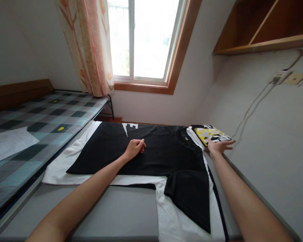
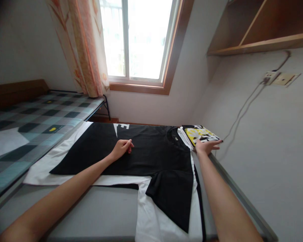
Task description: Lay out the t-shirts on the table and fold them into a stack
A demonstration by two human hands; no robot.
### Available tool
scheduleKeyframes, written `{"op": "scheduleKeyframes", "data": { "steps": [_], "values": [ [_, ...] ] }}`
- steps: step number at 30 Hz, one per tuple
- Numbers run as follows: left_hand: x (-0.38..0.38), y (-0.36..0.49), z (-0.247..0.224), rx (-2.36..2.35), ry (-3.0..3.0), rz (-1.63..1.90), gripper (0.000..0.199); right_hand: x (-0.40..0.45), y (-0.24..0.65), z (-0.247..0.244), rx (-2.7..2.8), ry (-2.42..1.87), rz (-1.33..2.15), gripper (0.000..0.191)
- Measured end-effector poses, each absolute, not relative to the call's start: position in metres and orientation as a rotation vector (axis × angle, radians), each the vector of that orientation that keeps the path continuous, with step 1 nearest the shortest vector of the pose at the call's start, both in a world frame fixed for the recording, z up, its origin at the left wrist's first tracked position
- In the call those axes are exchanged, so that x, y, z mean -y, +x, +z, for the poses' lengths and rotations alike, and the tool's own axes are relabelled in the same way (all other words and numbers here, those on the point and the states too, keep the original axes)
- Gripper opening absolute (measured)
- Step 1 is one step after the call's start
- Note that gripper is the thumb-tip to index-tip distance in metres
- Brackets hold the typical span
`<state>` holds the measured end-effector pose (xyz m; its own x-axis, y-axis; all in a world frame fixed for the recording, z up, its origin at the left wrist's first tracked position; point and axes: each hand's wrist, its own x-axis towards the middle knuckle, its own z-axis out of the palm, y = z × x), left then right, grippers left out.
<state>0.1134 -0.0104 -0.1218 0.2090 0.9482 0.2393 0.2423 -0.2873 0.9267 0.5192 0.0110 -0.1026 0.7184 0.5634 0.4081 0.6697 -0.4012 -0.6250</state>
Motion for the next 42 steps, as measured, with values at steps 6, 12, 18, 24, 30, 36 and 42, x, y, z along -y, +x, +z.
{"op": "scheduleKeyframes", "data": {
  "steps": [6,12,18,24,30,36,42],
  "values": [
    [0.010,0.113,-0.125,-1.181,1.857,1.076,0.050,0.003,0.511,-0.087,1.614,-2.159,-0.577,0.034],
    [0.012,0.112,-0.126,-1.214,1.910,1.050,0.049,-0.017,0.497,-0.077,1.982,-2.404,-0.696,0.043],
    [0.013,0.112,-0.125,-1.226,1.946,1.028,0.049,-0.024,0.489,-0.079,2.071,-2.470,-0.710,0.039],
    [0.011,0.111,-0.127,-1.219,1.956,1.020,0.050,-0.019,0.493,-0.083,2.159,-2.377,-0.756,0.044],
    [0.011,0.112,-0.126,-1.225,1.979,1.016,0.049,-0.004,0.494,-0.082,2.158,-2.349,-0.718,0.038],
    [0.012,0.113,-0.124,-1.246,1.983,0.991,0.048,0.004,0.461,-0.073,2.093,-2.164,-0.678,0.033],
    [0.022,0.114,-0.115,-1.456,2.183,0.962,0.040,0.002,0.399,-0.082,2.205,-1.956,-0.267,0.046]
  ]
}}
